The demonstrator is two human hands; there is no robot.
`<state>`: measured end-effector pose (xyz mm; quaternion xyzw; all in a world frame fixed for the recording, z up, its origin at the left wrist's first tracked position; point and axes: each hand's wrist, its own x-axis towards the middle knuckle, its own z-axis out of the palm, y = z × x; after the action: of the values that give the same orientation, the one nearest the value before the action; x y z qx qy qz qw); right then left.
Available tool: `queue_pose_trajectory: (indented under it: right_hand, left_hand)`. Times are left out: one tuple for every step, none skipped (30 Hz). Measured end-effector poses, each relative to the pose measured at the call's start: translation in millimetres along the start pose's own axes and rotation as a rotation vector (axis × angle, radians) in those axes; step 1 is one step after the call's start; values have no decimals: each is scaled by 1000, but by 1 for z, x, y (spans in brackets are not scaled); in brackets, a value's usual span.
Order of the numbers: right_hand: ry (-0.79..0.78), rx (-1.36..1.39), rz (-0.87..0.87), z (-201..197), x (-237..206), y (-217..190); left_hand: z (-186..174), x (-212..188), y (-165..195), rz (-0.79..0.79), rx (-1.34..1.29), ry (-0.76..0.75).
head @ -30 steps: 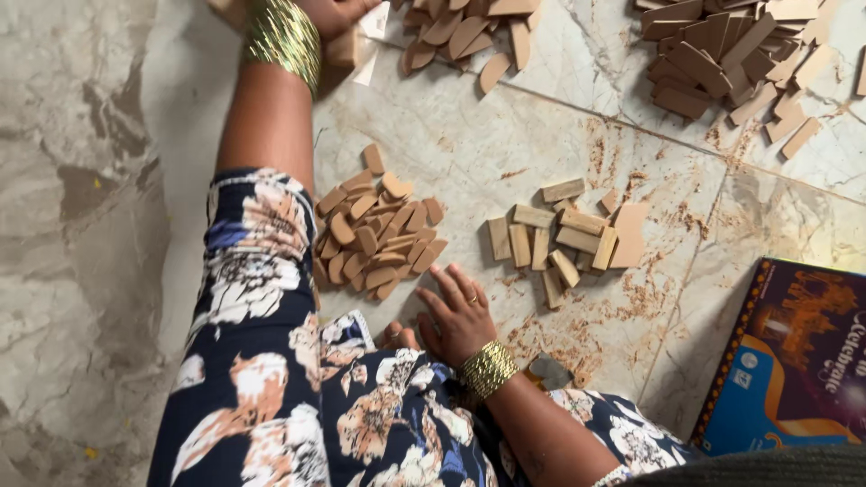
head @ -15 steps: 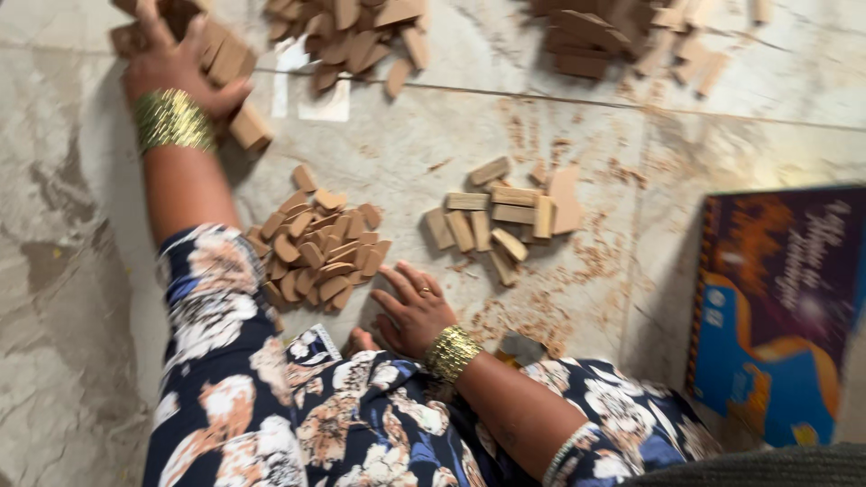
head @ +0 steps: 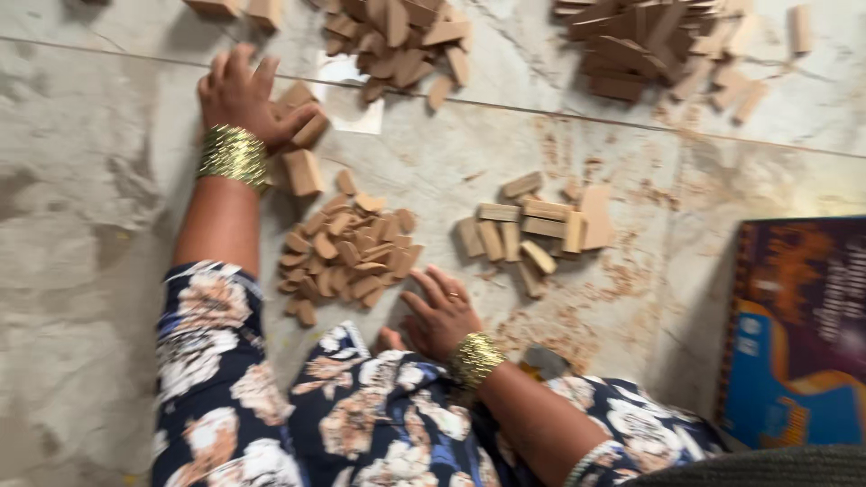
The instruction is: The person sits on the floor and sorts small wooden pieces into separate piles by shape. They pick up individual pieces, inspect them, and place them into distinct groups. The person also moves a cardboard box aside to clear space for the sorting activity.
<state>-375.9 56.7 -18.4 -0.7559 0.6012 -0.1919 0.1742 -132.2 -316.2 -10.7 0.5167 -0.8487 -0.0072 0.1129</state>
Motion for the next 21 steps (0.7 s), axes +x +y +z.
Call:
queue_pose_trajectory:
  right_hand:
    - [6,9,-2,0,0,-1]
    - [10,11,-4,-1,0,-1]
    - [12,8,-5,-1,0,-1]
    - [10,3,-9,-1,-1,-2]
    - [11,-5,-9,-1,-2,-2]
    - [13,-12,-6,0,-2,-3]
    - [-1,-19,3,1,-4,-3]
    - [-17,-29,7,2,-5,-2]
    - [-33,-42,2,4,-5,-1]
    - [-35,-65,7,6,-6,0]
    - [-42,-85,8,9,-7,0]
    - [-55,-102,5,11,-8,3]
    - [-79,-104,6,13,-8,6]
    - [-106,-93,10,15,-9,6]
    - [-130,-77,20,17,-10,7]
    - [-125,-80,21,17,-10,7]
    - [-114,-89,14,17,-10,7]
    - [-102,-98,9,17,-9,6]
    - [-107,-64,16,14,-10,4]
    - [-99,-37,26,12,-8,3]
    - [-79,-18,40,9,-4,3]
  left_hand:
    - [-3,13,-4,20,53,24]
    - [-4,30,-6,39,100,52]
    - [-5,46,-8,57,141,82]
    - [-6,61,-9,67,137,106]
    - [-5,79,-9,82,130,131]
    - [-5,92,-8,99,122,154]
    - [-3,101,-7,52,119,81]
    - [-2,109,-5,-1,115,11]
    - [-2,116,-5,-60,112,-52]
    - [-2,122,-8,-129,62,-96]
    - [-3,123,-11,-202,11,-143]
    - [-1,119,-15,-282,-40,-194]
    - [1,112,-20,-302,-57,-189]
    - [1,101,-24,-323,-66,-195]
    - [2,88,-26,-339,-72,-204]
    - [1,77,-29,-334,-62,-231]
    - [-1,69,-31,-331,-54,-248]
    - [-5,57,-35,-327,-46,-265]
    - [-9,39,-38,-350,-72,-301]
    - [-13,27,-39,-361,-100,-325]
    - [-18,21,-39,-361,-129,-341]
